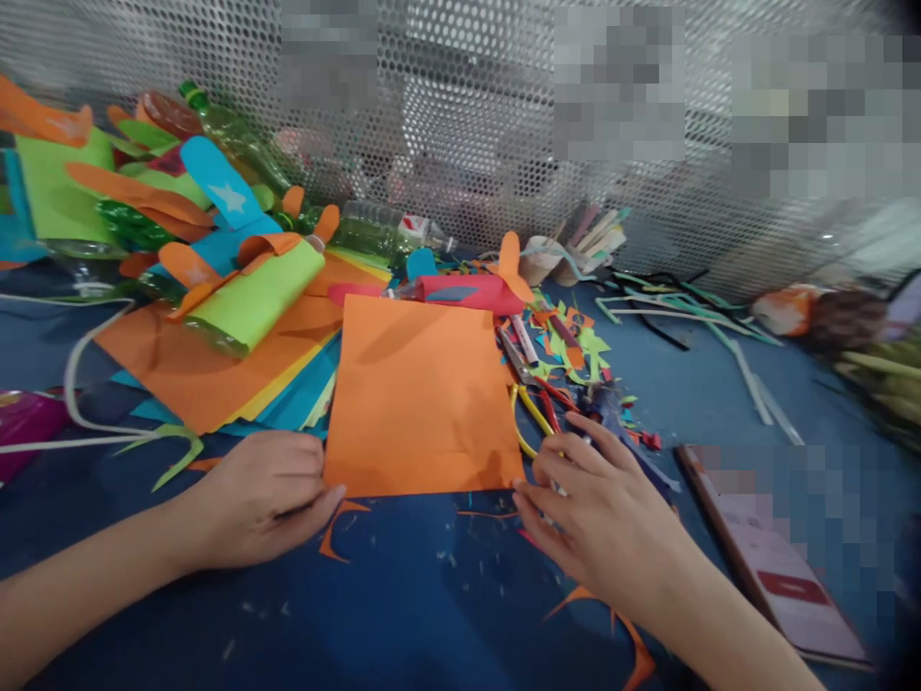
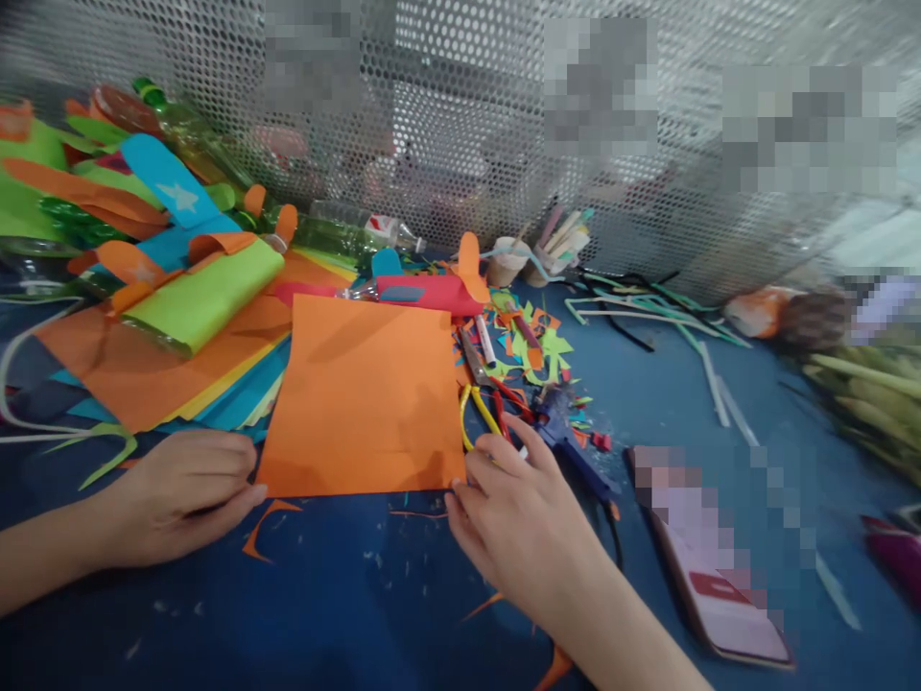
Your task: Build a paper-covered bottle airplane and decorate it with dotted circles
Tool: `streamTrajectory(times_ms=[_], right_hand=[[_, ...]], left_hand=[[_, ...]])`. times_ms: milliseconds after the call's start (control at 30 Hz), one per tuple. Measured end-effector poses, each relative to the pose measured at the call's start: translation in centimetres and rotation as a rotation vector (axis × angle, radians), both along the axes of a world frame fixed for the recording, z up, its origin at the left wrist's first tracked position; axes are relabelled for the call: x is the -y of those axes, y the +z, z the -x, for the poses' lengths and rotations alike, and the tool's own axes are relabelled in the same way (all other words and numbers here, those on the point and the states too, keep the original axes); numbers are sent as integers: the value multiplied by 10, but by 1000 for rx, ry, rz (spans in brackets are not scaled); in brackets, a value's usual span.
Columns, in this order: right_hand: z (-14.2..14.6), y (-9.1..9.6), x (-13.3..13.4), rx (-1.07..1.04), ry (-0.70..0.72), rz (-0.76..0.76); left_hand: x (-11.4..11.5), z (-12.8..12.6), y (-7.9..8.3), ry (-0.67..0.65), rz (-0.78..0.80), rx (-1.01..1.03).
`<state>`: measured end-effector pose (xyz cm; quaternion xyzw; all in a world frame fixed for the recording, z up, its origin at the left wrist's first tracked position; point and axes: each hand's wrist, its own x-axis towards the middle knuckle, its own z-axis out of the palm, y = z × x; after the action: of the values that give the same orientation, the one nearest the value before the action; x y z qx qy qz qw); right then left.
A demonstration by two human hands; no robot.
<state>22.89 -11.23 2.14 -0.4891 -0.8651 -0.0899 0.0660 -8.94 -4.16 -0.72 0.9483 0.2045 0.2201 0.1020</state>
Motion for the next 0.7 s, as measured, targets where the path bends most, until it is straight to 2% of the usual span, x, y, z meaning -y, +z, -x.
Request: streamTrajectory(times_ms=[167,467,700], right_hand=[[0,0,1,37,-29,-11],[0,1,-1,10,-23,-20],[0,-1,2,29,-39,-12]], left_hand=[[0,0,-3,13,-53,-21],[-5,-8,6,23,-95,74],[-7,-7,5,32,-61,74]])
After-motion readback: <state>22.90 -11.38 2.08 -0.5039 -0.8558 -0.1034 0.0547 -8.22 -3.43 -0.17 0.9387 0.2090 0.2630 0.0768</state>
